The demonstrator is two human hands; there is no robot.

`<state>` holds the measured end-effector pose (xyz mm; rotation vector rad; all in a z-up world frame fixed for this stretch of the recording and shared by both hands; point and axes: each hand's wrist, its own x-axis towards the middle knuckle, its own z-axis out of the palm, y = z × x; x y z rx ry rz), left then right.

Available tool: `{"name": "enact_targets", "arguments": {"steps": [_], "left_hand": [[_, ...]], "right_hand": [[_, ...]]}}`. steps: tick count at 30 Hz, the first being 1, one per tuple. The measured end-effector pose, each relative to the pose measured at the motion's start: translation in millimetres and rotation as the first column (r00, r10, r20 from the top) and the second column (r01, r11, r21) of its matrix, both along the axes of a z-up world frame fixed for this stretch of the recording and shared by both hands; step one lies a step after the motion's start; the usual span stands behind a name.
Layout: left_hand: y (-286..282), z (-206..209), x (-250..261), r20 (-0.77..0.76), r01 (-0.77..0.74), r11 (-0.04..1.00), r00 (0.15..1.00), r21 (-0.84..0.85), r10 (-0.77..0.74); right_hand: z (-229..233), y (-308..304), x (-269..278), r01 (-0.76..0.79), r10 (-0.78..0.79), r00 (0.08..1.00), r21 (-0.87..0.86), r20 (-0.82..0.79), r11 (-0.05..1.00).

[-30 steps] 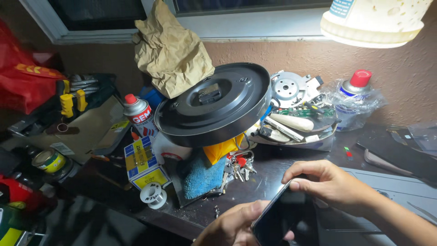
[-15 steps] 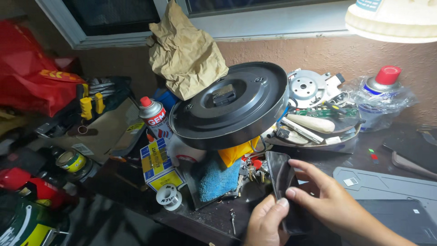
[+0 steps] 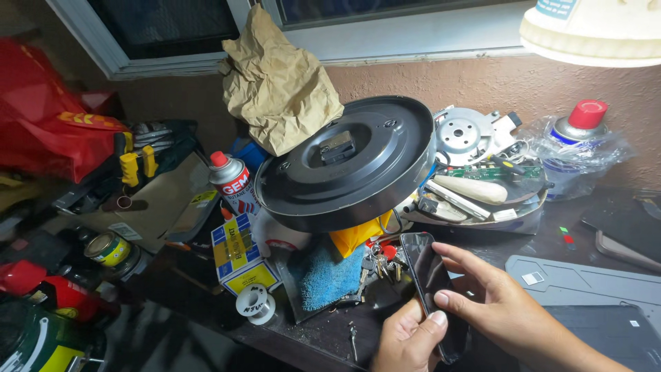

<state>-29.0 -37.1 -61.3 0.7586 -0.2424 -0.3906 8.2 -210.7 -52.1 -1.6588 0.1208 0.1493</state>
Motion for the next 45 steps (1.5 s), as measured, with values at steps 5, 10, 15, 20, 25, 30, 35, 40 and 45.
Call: {"name": "enact_targets", "arguments": {"steps": [5,10,15,20,25,30,35,40,45], "left_hand": [[4,5,0,-0.077,-0.01,0.994,0.997,0.105,0.019],[1,-4,3,0.012,0.009,1.0,1.0,-0.009,-0.009],[6,3,2,-0.089,0.023,0.994,0.996,0.109,-0.014],[6,1,2,-0.044,0.009,0.987,0.999,0.163,-0.002],[5,1,0,0.055,-0.011,0.977,0.998,0.212,-0.001],[4,-2,1,0.31,-0.109,0.96,0.95,0.259,0.024],[0,-7,-1,0.314,-0.071,0.976,0.949,0.203,0.004],[1,0,-5,0.419,-0.028,0.992,0.908,0.125,-0.027],[8,29,-15,0.029,0.075,0.966,0.996,0.245,-0.085]], "right_hand": [[1,0,0,0.009,-0.009,1.0,-0.004,0.006,1.0],[3,1,-1,0.011,-0.012,1.0,0.037,0.022,0.999],[-4,0,0,-0.015,0.009,0.998,0.075,0.069,0.997],[-4,-2,1,-0.017,0.015,0.999,0.046,0.048,0.999],[-7,-5,1,-0.029,0.029,0.999,0.012,0.033,0.999],[-11,-9,2,-0.077,0.078,0.996,-0.024,0.05,0.997],[-18,-14,5,-0.112,0.117,0.986,-0.046,0.117,0.993],[-25,-20,9,-0.156,0.167,0.968,-0.072,0.187,0.985],[-23,-21,6,-0.167,0.169,0.971,-0.03,0.171,0.986]]}}
